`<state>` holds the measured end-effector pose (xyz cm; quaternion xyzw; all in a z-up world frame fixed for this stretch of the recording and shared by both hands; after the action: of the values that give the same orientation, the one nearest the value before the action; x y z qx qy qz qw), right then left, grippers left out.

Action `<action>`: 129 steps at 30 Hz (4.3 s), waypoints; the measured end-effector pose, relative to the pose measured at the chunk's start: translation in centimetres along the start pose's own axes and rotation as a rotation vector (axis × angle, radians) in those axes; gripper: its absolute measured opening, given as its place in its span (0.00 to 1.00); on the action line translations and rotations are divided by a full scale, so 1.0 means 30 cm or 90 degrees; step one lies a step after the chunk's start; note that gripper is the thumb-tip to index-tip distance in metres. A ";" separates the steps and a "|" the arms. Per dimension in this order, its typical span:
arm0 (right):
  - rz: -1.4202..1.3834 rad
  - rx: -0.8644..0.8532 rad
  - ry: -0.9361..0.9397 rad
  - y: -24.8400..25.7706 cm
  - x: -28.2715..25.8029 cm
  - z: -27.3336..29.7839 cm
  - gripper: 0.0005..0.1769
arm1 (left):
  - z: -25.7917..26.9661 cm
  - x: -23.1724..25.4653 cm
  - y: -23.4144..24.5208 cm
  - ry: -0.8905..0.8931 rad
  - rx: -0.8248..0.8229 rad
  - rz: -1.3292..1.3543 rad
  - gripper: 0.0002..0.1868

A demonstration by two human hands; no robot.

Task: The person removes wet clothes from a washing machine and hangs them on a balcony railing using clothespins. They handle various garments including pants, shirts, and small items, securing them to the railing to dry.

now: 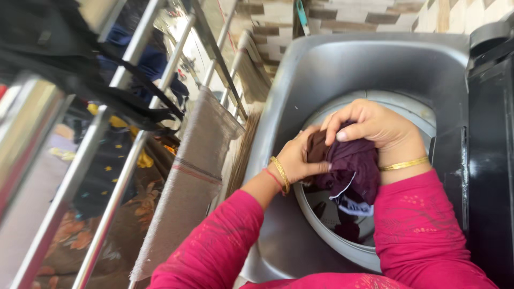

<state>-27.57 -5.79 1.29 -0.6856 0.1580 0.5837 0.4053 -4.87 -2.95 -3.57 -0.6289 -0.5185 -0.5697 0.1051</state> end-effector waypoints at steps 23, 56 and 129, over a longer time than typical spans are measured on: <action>-0.607 -0.011 0.351 -0.413 -0.164 -0.390 0.09 | 0.507 0.309 0.368 0.189 0.159 0.393 0.47; 0.210 -0.233 0.075 -1.249 0.001 -0.537 0.12 | 1.211 0.525 0.733 0.052 0.530 0.518 0.24; 0.251 -0.348 0.118 -1.397 -0.301 -1.216 0.13 | 1.457 1.138 0.866 0.074 0.902 -0.018 0.29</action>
<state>23.43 -9.07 24.88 -0.7749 0.1614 0.6071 0.0701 35.35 35.39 22.15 -0.3708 -0.7659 -0.1294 0.5091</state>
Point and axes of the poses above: each hand's wrist, its own z-axis away from the middle knuckle, its own y-axis out of the back of the hand, x = y × z, the point moved 1 cm from there along -z, towards the middle knuckle, and after that the axes turned 13 degrees about -z, right-handed, at the moved point
